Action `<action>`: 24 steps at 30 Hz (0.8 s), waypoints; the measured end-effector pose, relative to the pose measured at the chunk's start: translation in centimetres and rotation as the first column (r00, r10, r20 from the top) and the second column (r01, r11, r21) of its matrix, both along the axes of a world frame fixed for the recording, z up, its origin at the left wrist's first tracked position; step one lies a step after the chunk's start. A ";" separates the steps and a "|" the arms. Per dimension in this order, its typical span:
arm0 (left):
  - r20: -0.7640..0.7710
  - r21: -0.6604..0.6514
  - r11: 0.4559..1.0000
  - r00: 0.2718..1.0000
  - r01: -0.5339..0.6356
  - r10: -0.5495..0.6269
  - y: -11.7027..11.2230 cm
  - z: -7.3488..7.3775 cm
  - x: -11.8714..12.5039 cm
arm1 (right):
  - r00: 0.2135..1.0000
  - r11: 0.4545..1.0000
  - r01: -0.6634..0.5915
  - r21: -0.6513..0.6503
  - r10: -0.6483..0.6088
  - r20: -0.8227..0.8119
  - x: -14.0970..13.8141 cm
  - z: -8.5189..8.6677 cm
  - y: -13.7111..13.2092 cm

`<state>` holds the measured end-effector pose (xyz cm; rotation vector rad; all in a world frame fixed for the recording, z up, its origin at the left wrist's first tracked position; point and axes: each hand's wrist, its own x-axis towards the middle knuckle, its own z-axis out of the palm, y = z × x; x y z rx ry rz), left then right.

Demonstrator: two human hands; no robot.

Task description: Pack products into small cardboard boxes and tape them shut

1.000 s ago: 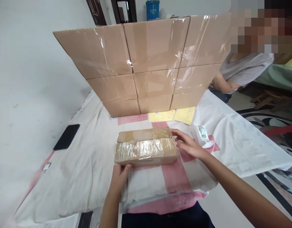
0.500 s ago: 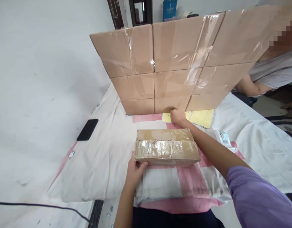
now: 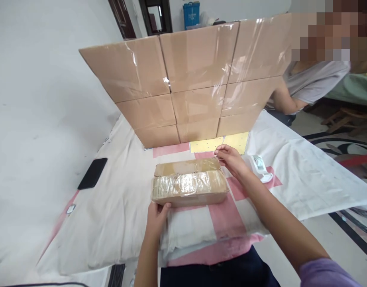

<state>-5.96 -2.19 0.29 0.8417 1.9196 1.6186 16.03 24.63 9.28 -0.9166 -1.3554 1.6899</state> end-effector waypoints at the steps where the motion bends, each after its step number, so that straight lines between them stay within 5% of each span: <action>1: -0.012 -0.023 1.000 1.000 -0.016 0.015 0.0 -0.1 -0.2 | 0.997 0.998 0.001 -0.065 -0.006 -0.078 1.0 0.2 -0.9; 5: -0.018 -0.067 0.997 0.999 -0.048 0.047 0.1 -0.2 -0.7 | 0.976 0.985 0.044 -0.169 -0.078 -0.201 4.1 0.3 -4.2; 12: -0.015 -0.059 0.991 0.993 -0.121 0.121 0.0 0.0 -0.7 | 0.912 0.939 0.341 -0.050 -0.343 -0.226 5.9 -1.6 -8.6; 24: -0.066 -0.063 0.976 0.977 -0.207 0.203 -0.3 -0.2 -1.1 | 0.958 0.980 0.125 -0.156 -0.160 -0.238 4.2 -3.9 -10.3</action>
